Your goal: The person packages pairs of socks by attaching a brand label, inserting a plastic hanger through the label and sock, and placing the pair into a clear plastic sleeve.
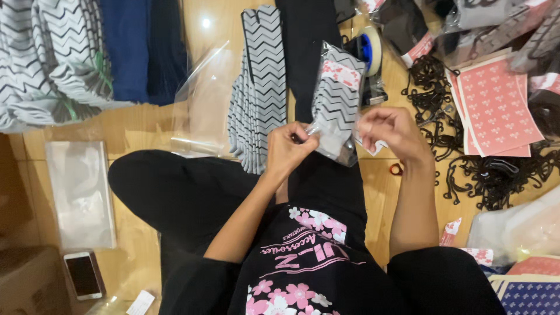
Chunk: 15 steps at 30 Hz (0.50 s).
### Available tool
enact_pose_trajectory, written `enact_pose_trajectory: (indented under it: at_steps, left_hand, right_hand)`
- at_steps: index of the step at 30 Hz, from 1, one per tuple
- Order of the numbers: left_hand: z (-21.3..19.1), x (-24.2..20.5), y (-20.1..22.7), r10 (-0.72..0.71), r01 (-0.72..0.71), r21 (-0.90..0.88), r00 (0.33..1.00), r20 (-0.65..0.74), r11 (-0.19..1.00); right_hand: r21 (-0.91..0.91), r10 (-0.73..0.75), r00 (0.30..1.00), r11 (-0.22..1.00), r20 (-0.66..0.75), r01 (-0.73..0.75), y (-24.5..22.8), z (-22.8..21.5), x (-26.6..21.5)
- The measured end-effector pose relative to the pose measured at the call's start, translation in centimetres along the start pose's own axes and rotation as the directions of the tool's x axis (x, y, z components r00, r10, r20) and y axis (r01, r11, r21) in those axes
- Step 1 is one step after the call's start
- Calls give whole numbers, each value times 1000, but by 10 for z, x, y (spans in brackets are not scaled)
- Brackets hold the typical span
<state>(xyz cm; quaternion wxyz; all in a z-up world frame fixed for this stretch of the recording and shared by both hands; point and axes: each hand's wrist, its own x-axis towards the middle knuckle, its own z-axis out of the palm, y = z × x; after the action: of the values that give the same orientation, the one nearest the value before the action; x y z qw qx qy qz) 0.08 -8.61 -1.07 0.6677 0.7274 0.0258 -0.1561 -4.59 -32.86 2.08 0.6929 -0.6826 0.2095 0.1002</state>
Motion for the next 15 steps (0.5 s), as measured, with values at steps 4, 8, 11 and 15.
enact_pose_trajectory:
  at_steps: [4,8,11,15]
  left_hand:
    - [-1,0,-2,-14,17,-27,993,116,1000]
    - [-14,-4,-5,-62,64,-5,989,131,998]
    - [-7,-7,0,-37,37,-1,989,143,999]
    - [-5,-1,-3,-48,49,-1,990,135,999]
  right_hand:
    - [-252,52,971,968,234,9,-36,40,-3]
    - [-463,59,989,886,135,10,-35,24,16]
    - [-393,45,991,920,123,7,-31,21,12]
    - [-375,9,992,926,126,39,-17,13,13]
